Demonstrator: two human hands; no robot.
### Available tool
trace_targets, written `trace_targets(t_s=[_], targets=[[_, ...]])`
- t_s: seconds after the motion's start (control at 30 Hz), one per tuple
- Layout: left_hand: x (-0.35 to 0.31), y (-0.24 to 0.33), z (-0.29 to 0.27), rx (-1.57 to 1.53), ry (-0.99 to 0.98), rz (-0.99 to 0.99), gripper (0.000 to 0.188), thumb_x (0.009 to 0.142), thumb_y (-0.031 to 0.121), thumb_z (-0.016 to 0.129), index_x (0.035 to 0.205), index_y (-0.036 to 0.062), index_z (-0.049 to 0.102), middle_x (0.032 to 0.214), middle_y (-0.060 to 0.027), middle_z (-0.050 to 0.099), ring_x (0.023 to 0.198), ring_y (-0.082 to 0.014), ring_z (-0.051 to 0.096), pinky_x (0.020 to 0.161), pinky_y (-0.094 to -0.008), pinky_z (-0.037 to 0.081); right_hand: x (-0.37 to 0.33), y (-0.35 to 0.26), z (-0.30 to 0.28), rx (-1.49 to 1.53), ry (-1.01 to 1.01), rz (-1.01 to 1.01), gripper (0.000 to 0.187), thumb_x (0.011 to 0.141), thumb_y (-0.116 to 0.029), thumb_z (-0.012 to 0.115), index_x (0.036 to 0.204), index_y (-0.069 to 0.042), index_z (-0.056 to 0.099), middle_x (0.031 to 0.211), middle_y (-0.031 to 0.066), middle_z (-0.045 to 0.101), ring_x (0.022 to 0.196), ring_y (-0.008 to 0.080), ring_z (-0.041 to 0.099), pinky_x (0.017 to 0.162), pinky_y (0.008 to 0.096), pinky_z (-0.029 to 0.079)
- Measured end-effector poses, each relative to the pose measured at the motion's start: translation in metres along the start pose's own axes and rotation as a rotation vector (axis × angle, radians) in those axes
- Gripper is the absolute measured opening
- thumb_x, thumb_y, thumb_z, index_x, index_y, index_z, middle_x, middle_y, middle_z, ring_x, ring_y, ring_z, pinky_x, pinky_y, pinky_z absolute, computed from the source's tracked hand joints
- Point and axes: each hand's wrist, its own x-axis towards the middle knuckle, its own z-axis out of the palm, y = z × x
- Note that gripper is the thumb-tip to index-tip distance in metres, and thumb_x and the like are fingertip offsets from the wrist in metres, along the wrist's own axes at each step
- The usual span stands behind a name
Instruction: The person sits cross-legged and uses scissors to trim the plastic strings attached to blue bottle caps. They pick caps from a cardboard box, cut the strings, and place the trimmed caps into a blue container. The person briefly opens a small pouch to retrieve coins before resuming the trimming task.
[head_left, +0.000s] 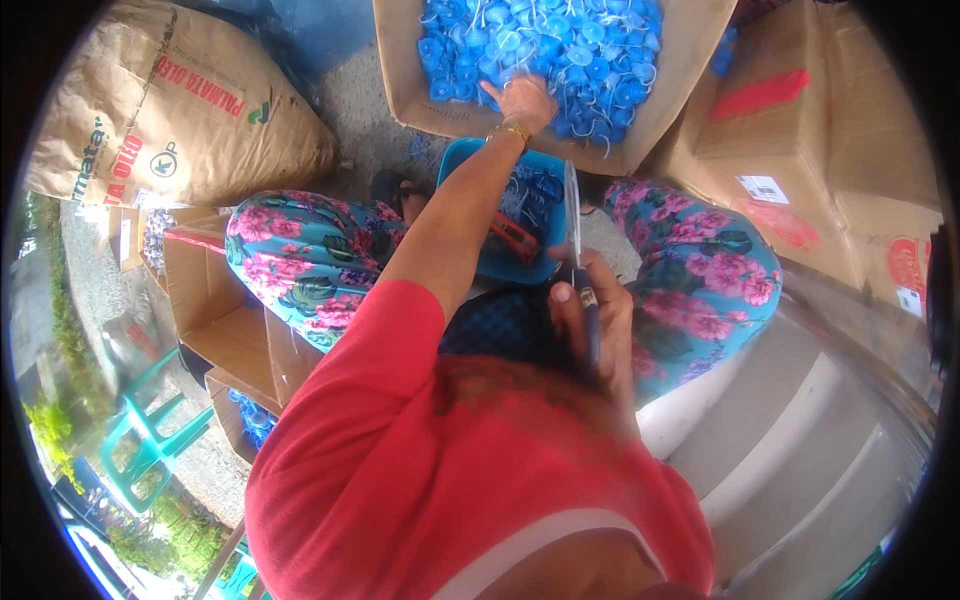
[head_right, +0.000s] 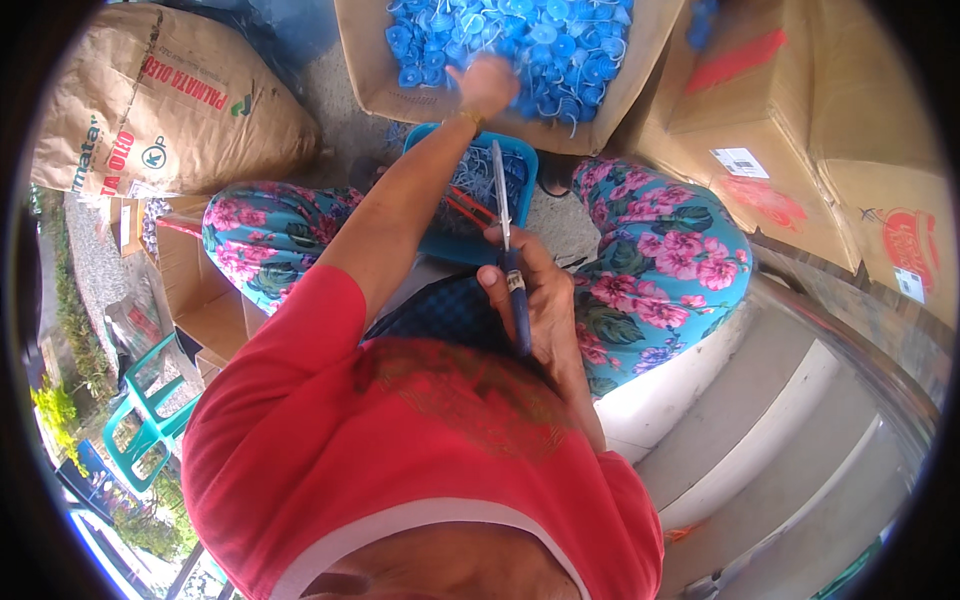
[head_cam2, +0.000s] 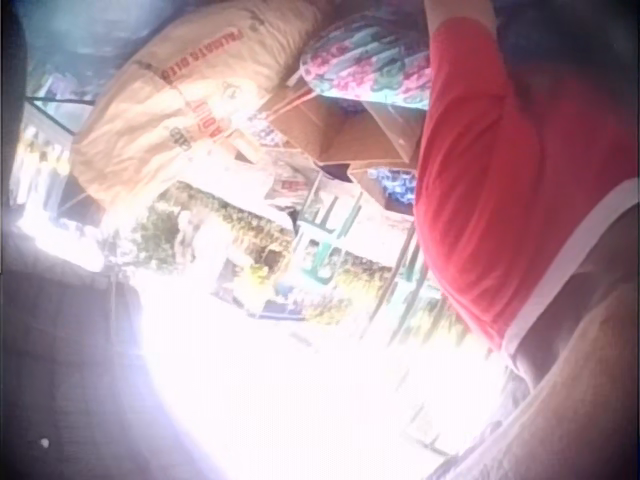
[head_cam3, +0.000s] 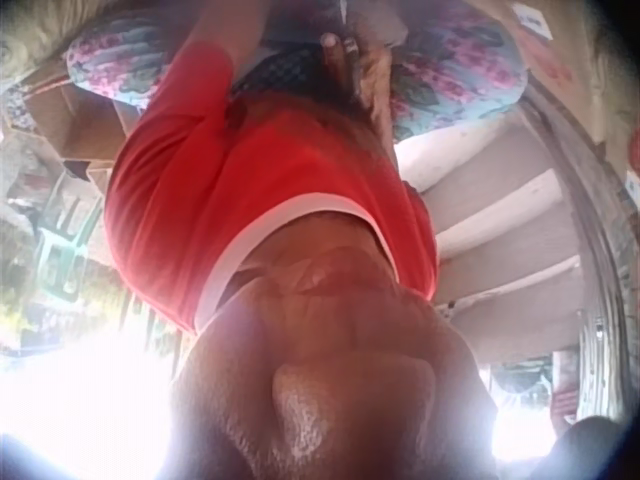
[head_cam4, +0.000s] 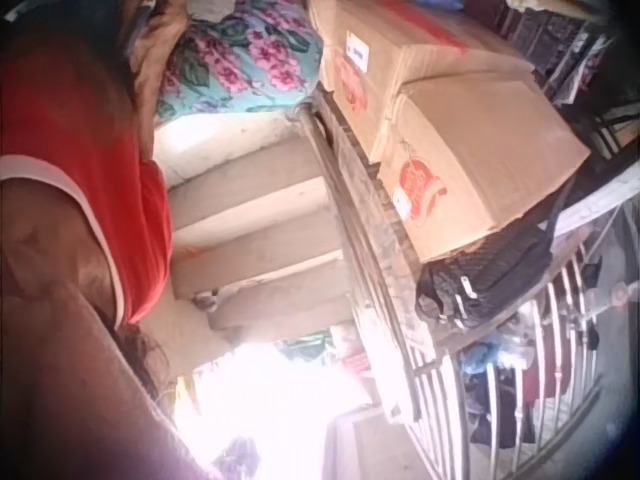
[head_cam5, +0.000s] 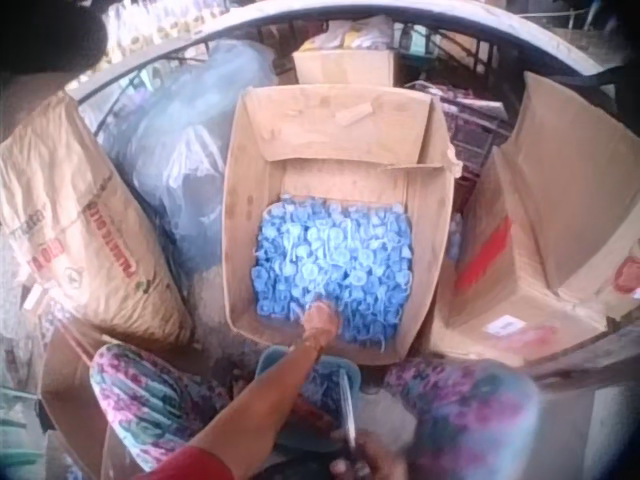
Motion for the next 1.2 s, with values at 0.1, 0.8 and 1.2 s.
trace_targets(t_s=[0.1, 0.8, 1.2], targets=[[-0.026, 0.009, -0.061, -0.278, -0.081, -0.072, 0.026, 0.078, 0.027, 0.06, 0.096, 0.0106, 0.068, 0.095, -0.0077, 0.067, 0.099, -0.0279, 0.062, 0.097, -0.0624, 0.035, 0.001, 0.002, -0.001, 0.032, 0.023, -0.033, 0.032, 0.088, -0.022, 0.064, 0.117, -0.009, 0.055, 0.065, 0.0005, 0.054, 0.06, 0.008, 0.052, 0.056, 0.025, 0.042], [-0.073, -0.043, -0.133, -1.074, -0.237, 0.001, 0.018, 0.076, 0.008, 0.071, 0.092, 0.001, 0.068, 0.084, -0.0067, 0.069, 0.076, -0.0141, 0.066, 0.073, -0.0278, 0.054, -0.006, 0.011, 0.004, 0.018, 0.063, -0.149, 0.031, 0.089, -0.023, 0.063, 0.114, -0.006, 0.056, 0.061, -0.0016, 0.052, 0.052, 0.0046, 0.048, 0.045, 0.0206, 0.037], [-0.08, -0.064, -0.113, 0.244, -0.045, 0.057, 0.025, 0.085, 0.025, 0.054, 0.103, 0.0093, 0.064, 0.098, -0.0127, 0.067, 0.096, -0.0282, 0.064, 0.089, -0.0484, 0.046, -0.008, 0.01, 0.006, -0.01, 0.061, -0.141, 0.03, 0.089, -0.022, 0.063, 0.114, -0.007, 0.056, 0.064, -0.0017, 0.053, 0.054, 0.0049, 0.05, 0.046, 0.0209, 0.039]])
